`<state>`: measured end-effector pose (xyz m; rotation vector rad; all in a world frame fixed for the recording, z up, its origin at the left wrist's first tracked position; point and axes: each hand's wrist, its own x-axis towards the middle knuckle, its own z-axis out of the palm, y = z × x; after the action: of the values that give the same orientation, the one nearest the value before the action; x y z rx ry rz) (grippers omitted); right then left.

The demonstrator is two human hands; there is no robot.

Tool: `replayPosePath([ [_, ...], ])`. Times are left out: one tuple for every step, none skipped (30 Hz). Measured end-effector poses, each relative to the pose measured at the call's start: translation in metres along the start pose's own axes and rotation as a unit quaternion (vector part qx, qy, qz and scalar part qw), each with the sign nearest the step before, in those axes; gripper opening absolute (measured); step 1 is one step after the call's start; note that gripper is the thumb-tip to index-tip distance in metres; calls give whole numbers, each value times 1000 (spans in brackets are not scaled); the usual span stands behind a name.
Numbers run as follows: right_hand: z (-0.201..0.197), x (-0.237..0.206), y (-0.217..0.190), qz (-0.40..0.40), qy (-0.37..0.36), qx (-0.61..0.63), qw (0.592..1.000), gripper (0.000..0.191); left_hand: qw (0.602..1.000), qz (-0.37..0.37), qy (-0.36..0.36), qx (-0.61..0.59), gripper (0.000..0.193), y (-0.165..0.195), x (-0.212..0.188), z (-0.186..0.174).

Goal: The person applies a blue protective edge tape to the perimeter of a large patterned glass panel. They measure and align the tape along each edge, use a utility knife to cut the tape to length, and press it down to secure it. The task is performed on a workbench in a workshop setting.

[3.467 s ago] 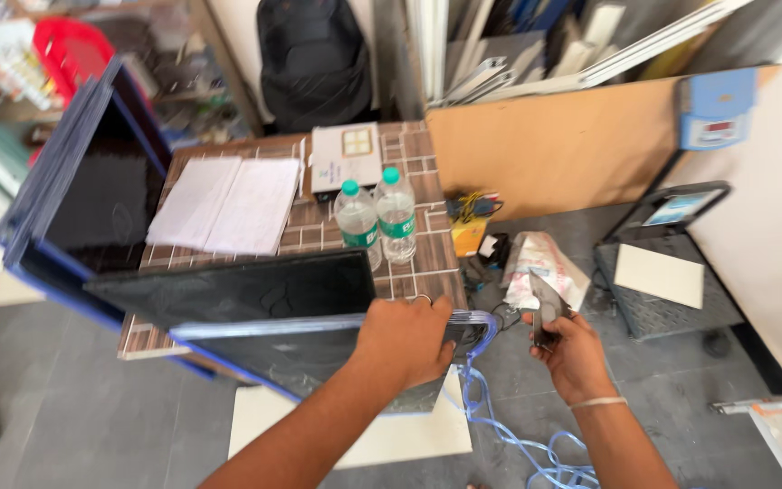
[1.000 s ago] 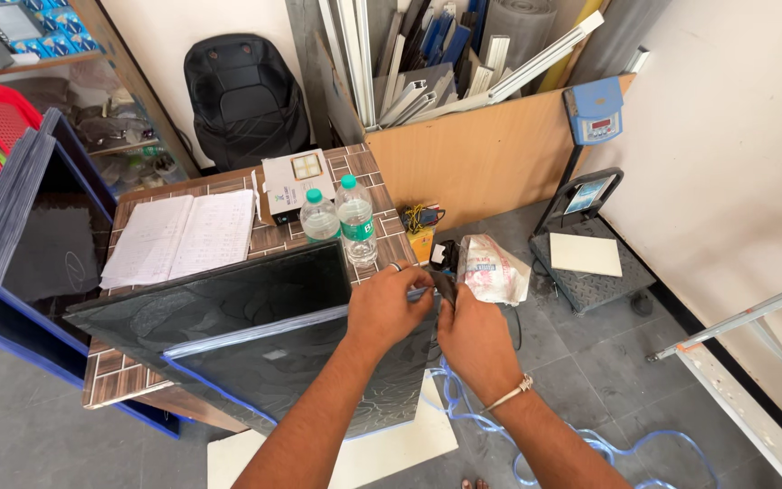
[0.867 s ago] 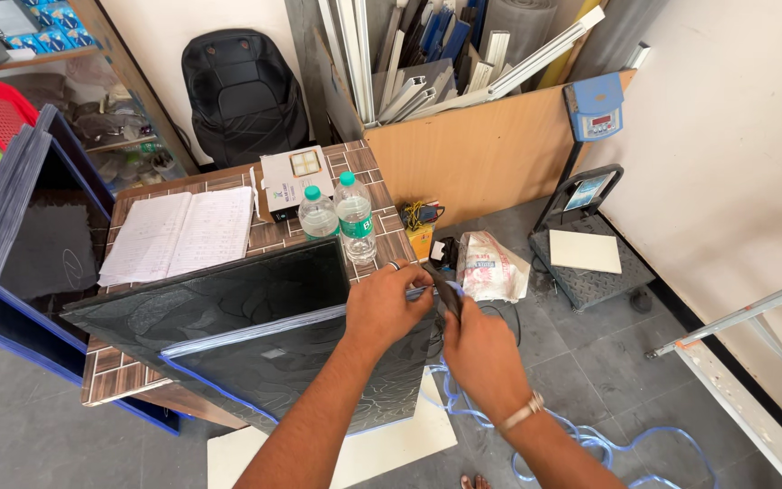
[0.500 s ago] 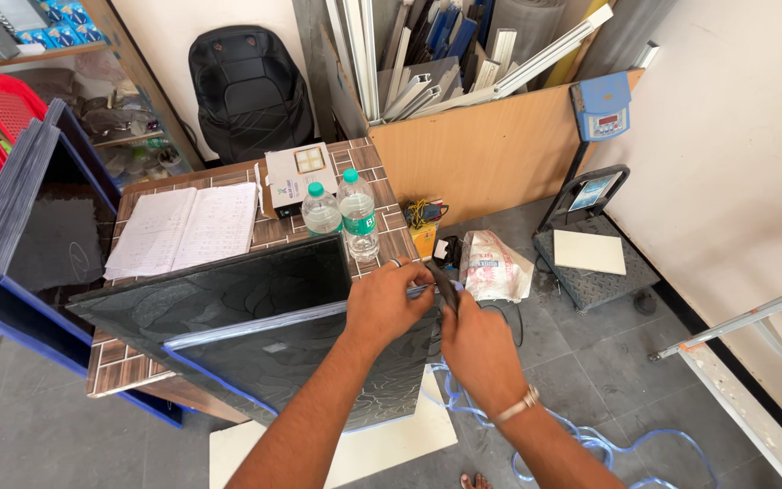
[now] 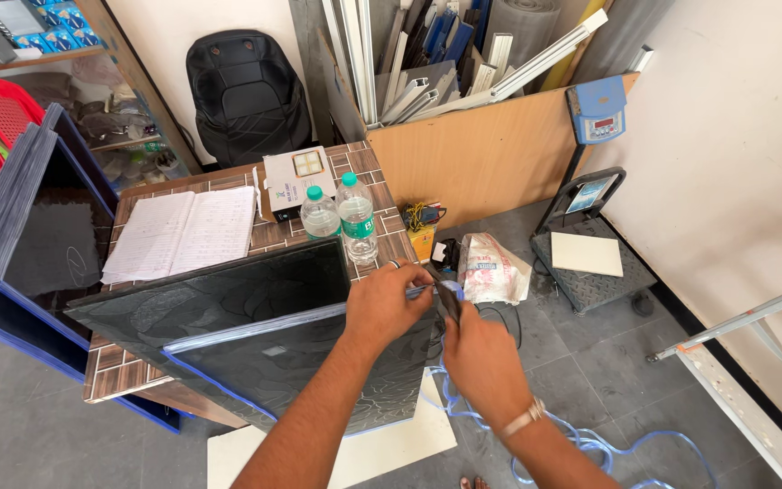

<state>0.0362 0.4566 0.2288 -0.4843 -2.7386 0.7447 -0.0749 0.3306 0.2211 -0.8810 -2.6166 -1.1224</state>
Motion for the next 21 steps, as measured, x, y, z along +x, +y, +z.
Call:
replayPosePath([
  [-4, -7, 2, 17, -6, 7, 1000, 29, 1000, 0, 2, -1, 14, 1, 0, -1],
  [-6, -12, 5, 35, -12, 14, 999, 29, 1000, 1, -5, 2, 14, 2, -1, -3],
  [-10, -15, 9, 49, 10, 55, 997, 27, 1000, 0, -11, 4, 13, 3, -1, -4],
  [-13, -15, 16, 63, 34, 96, 993, 27, 1000, 1, -16, 6, 13, 3, -2, -6],
  [-15, -11, 22, 75, 58, 137, 986, 28, 1000, 9, -11, 3, 14, 4, -2, -7],
  [-13, -3, 29, 54, 80, 126, 987, 29, 1000, 14, -7, -2, 14, 4, -3, -8],
  [-9, 9, 35, 37, 99, 113, 988, 33, 1000, 18, -6, -7, 14, 4, -4, -8],
  [-3, 19, 42, 20, 119, 100, 988, 39, 1000, 17, -11, -6, 16, 5, -5, -8],
  [5, 28, 49, 17, 104, 139, 985, 37, 1000, 18, -15, -3, 18, 5, -6, -8],
  [15, 39, 56, 11, 90, 179, 980, 36, 1000, 20, -17, 1, 20, 6, -6, -8],
  [25, 49, 61, 5, 76, 220, 973, 35, 1000, 16, -20, 5, 21, 6, -6, -8],
  [35, 57, 65, -17, 37, 269, 962, 35, 1000, 11, -23, 9, 22, 6, -6, -8],
  [44, 63, 69, -38, -2, 318, 947, 35, 1000, 6, -28, 12, 23, 6, -6, -8],
  [48, 65, 74, -57, -42, 365, 929, 34, 999, -2, -34, 14, 23, 6, -6, -8],
  [51, 67, 79, -45, -63, 382, 921, 33, 999, -9, -39, 16, 23, 5, -5, -8],
  [51, 68, 81, -34, -84, 400, 912, 32, 999, -15, -42, 18, 22, 4, -4, -8],
  [49, 67, 84, -23, -105, 417, 902, 31, 998, -21, -48, 23, 22, 3, -3, -8],
  [46, 66, 85, -45, -108, 386, 915, 32, 998, -27, -54, 27, 23, 3, -3, -8],
  [41, 66, 85, -67, -111, 353, 927, 33, 997, -34, -59, 31, 23, 2, -2, -8],
  [37, 65, 85, -89, -113, 320, 936, 35, 998, -27, -52, 32, 23, 1, -2, -7],
  [33, 64, 83, -74, -109, 308, 942, 36, 998, -20, -45, 32, 22, 1, -2, -7],
])
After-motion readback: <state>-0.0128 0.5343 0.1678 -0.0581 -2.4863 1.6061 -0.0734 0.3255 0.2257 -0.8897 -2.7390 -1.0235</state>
